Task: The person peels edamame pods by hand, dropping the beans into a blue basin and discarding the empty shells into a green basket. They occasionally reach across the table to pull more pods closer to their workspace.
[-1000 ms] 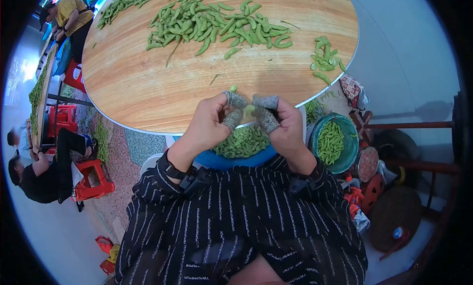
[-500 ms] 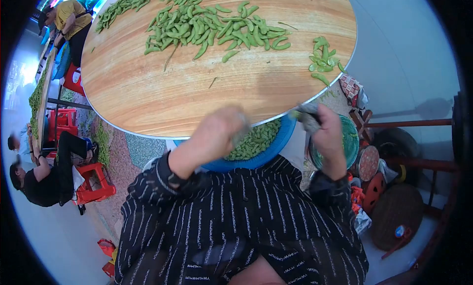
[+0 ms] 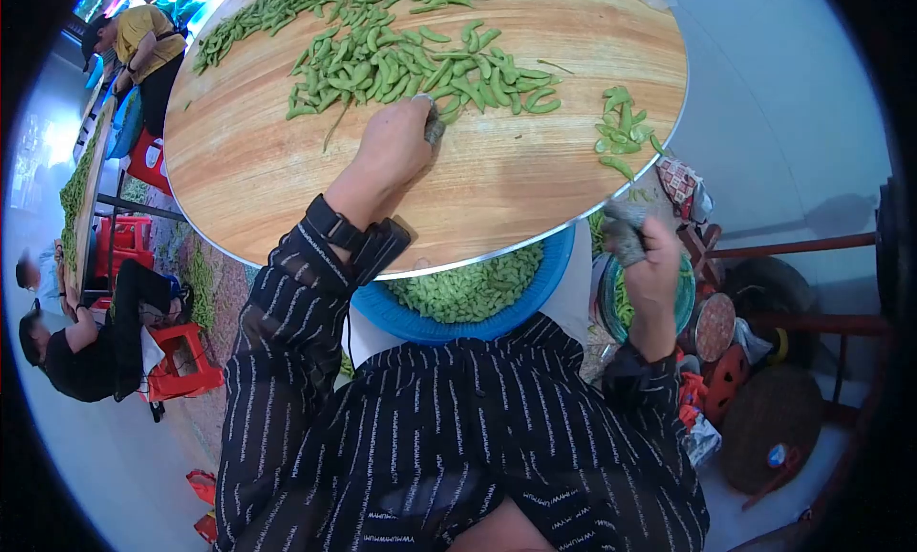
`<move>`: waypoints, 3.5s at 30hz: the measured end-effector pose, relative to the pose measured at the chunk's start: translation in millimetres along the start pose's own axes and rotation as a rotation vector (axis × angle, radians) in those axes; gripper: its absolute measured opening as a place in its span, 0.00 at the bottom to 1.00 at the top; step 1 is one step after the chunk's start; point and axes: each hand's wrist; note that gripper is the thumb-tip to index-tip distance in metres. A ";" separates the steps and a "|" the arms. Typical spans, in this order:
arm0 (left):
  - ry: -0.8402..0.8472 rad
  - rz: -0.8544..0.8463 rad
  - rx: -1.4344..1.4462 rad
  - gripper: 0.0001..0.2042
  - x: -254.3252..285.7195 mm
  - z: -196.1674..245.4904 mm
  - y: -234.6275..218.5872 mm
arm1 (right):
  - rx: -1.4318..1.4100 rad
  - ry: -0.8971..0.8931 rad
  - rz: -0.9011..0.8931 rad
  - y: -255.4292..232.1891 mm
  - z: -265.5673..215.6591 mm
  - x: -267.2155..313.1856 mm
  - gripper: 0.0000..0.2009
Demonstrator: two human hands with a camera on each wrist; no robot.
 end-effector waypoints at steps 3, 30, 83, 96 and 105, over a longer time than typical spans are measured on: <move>-0.021 -0.056 0.310 0.06 12.4 -0.6 -4.4 | -0.328 0.165 -0.081 33.6 -12.9 -5.6 0.12; 0.058 -0.250 0.845 0.09 83.2 41.6 -46.5 | -0.470 0.276 -0.503 89.3 -41.5 -13.0 0.03; -0.189 -0.129 1.279 0.10 106.7 45.3 -16.7 | -0.686 0.356 -0.508 94.8 -30.6 -17.5 0.04; -0.269 -0.102 0.963 0.08 111.8 32.1 -28.4 | -0.137 -0.068 -0.484 108.1 -38.6 -7.0 0.03; -0.382 -0.146 1.317 0.08 107.5 37.3 -24.2 | 0.258 -0.395 -0.429 115.6 -43.0 -5.3 0.06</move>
Point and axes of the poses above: each hand's wrist, its own x-axis away from the middle knuckle, its own y-axis out of the palm, z = x × y, and after that the axes turned 1 degree about z, right-handed
